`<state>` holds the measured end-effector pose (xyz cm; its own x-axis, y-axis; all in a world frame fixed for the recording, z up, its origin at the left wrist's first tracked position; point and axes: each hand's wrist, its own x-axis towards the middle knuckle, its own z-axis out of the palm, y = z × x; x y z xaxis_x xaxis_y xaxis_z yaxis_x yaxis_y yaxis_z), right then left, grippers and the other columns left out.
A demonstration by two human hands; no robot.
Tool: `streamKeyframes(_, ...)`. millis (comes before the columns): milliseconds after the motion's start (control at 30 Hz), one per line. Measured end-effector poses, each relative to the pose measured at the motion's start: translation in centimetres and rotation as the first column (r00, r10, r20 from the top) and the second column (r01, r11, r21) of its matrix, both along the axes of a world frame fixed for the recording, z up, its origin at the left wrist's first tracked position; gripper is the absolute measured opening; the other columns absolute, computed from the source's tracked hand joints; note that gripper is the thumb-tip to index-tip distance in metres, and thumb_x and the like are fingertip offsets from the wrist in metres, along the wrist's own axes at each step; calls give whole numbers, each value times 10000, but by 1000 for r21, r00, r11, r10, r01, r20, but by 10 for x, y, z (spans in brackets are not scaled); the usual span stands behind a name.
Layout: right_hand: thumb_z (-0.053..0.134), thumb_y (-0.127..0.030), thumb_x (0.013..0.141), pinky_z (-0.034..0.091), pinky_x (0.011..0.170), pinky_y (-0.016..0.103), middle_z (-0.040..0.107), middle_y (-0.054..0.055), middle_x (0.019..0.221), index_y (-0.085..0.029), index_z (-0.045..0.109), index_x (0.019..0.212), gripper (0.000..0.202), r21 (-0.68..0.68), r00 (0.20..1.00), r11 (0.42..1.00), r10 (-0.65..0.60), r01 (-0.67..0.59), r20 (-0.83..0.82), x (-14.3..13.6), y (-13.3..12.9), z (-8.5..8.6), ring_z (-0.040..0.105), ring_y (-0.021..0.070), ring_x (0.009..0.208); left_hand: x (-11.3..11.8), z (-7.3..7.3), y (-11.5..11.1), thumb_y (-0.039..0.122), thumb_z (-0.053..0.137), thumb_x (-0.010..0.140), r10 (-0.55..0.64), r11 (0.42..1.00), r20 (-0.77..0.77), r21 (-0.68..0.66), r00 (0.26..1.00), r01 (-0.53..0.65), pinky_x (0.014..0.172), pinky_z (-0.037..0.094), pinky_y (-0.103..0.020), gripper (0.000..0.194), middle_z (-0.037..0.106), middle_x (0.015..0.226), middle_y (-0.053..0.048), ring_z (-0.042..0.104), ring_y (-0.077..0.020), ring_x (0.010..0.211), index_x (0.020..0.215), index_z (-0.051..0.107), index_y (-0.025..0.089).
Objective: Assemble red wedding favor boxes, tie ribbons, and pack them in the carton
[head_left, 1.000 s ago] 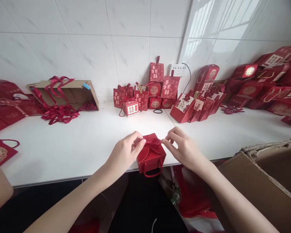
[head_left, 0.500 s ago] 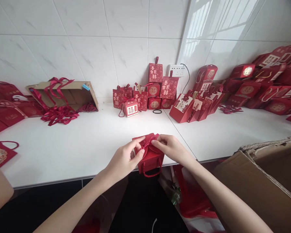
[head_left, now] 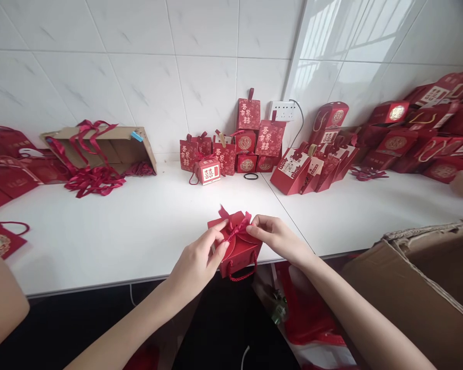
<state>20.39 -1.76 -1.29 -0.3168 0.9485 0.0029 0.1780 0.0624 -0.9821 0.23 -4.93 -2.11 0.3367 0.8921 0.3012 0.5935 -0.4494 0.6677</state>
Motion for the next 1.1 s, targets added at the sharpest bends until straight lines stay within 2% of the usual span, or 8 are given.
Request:
streamKeyframes(300, 636, -555, 727, 324, 637, 265, 492, -22, 671, -166, 481, 658, 424, -44, 995, 998, 31, -35, -95, 2, 0, -6, 426, 107, 638, -5, -6, 9, 446, 457, 870, 120, 971, 277, -231, 953, -55, 345, 465, -209, 261, 459, 1272, -91, 570, -106, 626, 783, 486, 201)
streamKeyframes(467, 649, -510, 738, 358, 672, 282, 516, -14, 687, -176, 492, 688, 373, -135, 973, 989, 28, -61, -231, 4, 4, -16, 461, 120, 651, -1, -8, 8, 439, 460, 872, 140, 952, 379, -304, 915, -19, 410, 508, -246, 265, 407, 1327, -87, 588, -118, 668, 769, 499, 199)
streamKeyframes(533, 662, -479, 735, 351, 648, 273, 497, -24, 663, -179, 490, 684, 349, -183, 953, 980, 18, -77, -303, 4, 5, -19, 441, 110, 620, 0, -10, 9, 401, 450, 884, 151, 963, 367, -263, 918, -54, 534, 535, -257, 251, 430, 1323, -82, 613, -189, 903, 745, 502, 199)
streamKeyframes(600, 675, -443, 730, 326, 605, 257, 456, -42, 616, -179, 480, 666, 333, -218, 928, 972, 5, -93, -372, 4, 4, -22, 391, 91, 568, 0, -14, 11, 355, 437, 892, 172, 973, 357, -204, 918, -103, 683, 532, -271, 251, 471, 1277, -86, 487, -253, 1195, 704, 495, 200)
streamKeyframes(667, 681, -410, 728, 298, 570, 246, 415, -57, 571, -180, 454, 634, 336, -242, 900, 963, -1, -116, -435, 5, 3, -24, 351, 79, 531, -1, -19, 14, 323, 424, 891, 189, 974, 372, -188, 909, -125, 774, 510, -291, 261, 493, 1236, -91, 381, -265, 1303, 666, 476, 201)
streamKeyframes(900, 699, -479, 712, 335, 581, 254, 457, -46, 601, -180, 465, 675, 381, -228, 922, 967, 16, -112, -386, 15, 2, -28, 415, 88, 547, -6, -14, 21, 316, 461, 832, 169, 972, 344, -215, 924, -98, 756, 504, -299, 188, 523, 1122, -84, 447, -257, 1233, 679, 460, 207)
streamKeyframes(1000, 631, -570, 747, 363, 596, 266, 460, -31, 670, -173, 518, 743, 413, -236, 957, 971, -39, -32, -288, 24, 11, -30, 429, 96, 586, -7, 0, 25, 319, 510, 812, 156, 987, 278, -16, 948, -158, 833, 494, -344, 113, 518, 1100, -74, 498, -241, 1142, 782, 523, 212)
streamKeyframes(1100, 615, -595, 748, 369, 589, 259, 502, 3, 767, -156, 572, 789, 443, -269, 964, 963, -95, 26, -249, 25, 23, -34, 455, 102, 630, -2, 11, 29, 302, 523, 842, 67, 986, 87, 147, 994, -80, 967, 423, -404, 118, 531, 1097, -55, 491, -228, 1123, 787, 590, 220)
